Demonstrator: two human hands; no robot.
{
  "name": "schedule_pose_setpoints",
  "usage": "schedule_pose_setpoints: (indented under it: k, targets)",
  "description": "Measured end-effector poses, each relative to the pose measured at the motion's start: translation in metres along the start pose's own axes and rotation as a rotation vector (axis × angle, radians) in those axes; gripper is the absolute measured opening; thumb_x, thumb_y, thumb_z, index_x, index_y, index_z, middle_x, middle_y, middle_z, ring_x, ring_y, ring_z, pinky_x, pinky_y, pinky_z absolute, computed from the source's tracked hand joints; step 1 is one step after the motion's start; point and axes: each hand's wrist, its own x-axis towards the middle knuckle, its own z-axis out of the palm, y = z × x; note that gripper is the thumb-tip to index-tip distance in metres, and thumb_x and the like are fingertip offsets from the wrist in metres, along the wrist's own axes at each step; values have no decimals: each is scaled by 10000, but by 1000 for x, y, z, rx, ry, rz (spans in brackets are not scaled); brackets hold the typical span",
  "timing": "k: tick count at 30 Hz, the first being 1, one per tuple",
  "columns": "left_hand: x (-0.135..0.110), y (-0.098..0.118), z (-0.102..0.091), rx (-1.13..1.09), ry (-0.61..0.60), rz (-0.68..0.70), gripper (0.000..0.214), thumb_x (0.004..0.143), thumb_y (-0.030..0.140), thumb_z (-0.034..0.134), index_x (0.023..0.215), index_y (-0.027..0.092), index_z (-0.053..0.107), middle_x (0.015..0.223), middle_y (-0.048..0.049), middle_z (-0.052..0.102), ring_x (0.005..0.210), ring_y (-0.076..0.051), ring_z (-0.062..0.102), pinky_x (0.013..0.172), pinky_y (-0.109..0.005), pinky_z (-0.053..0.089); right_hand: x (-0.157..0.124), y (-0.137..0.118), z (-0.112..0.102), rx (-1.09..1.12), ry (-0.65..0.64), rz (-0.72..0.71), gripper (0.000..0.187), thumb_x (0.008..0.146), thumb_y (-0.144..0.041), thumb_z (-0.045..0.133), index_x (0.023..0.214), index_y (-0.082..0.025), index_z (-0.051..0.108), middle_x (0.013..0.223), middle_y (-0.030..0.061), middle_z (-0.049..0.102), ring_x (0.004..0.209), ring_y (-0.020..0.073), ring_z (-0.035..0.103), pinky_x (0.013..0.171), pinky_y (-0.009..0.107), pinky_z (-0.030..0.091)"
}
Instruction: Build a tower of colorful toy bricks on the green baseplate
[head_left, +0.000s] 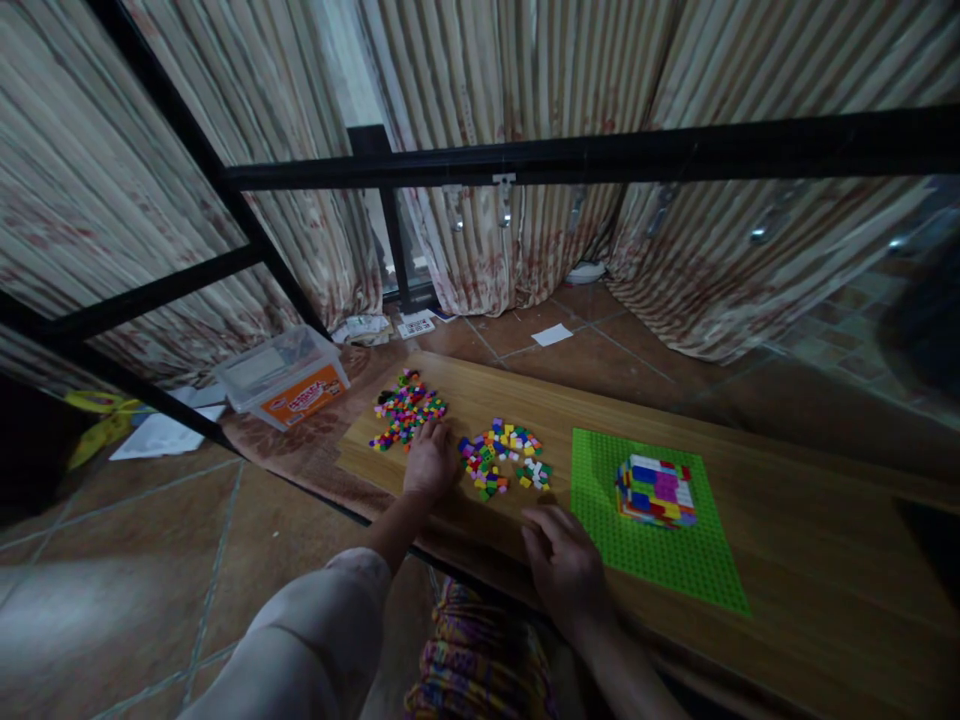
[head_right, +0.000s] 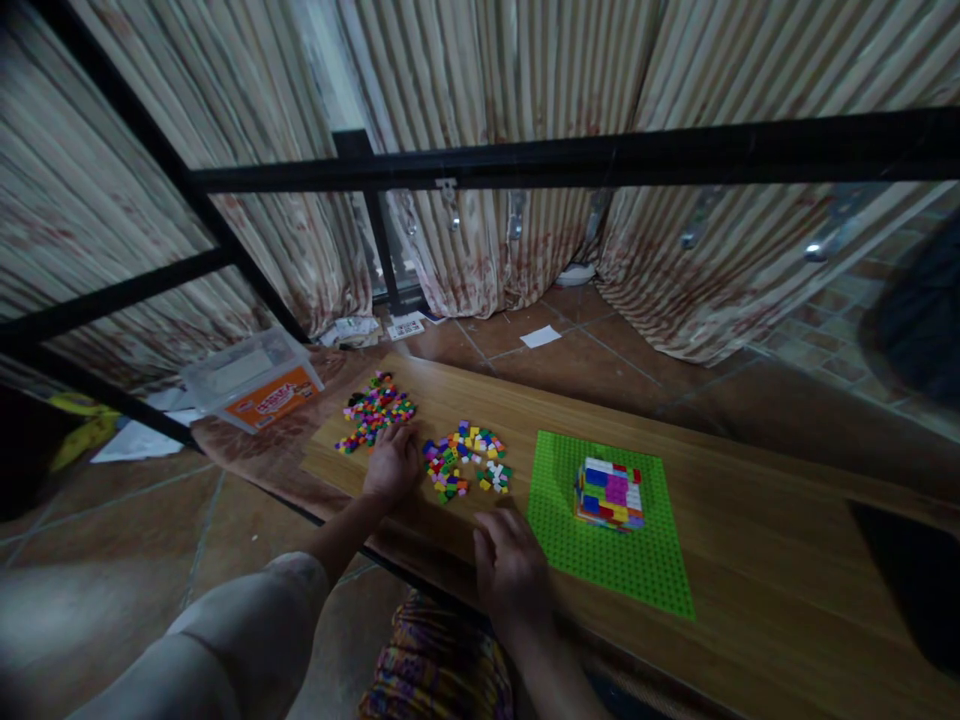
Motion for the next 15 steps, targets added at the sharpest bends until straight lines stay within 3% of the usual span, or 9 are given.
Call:
schedule_pose_setpoints:
  k: [9,15]
  targets:
    - [-1,0,1,-25,17,3,233,827,139,468,995,188,621,1058,-114,611,1013,-260,545,910,-437,485,28,-18,23,-197,-196,-175,186,904,-191,474,930,-244,651,848,40,619,851,218,544,791,359,422]
    - [-1,1,0,-45,14,18,160,847,239,529,974,205,621,1061,-107,610,1012,-262,555,910,-438,490,38,-4,25,-328,-122,-129,161,892,-191,483,895,-228,640,822,61,611,866,247,531,799,383,400]
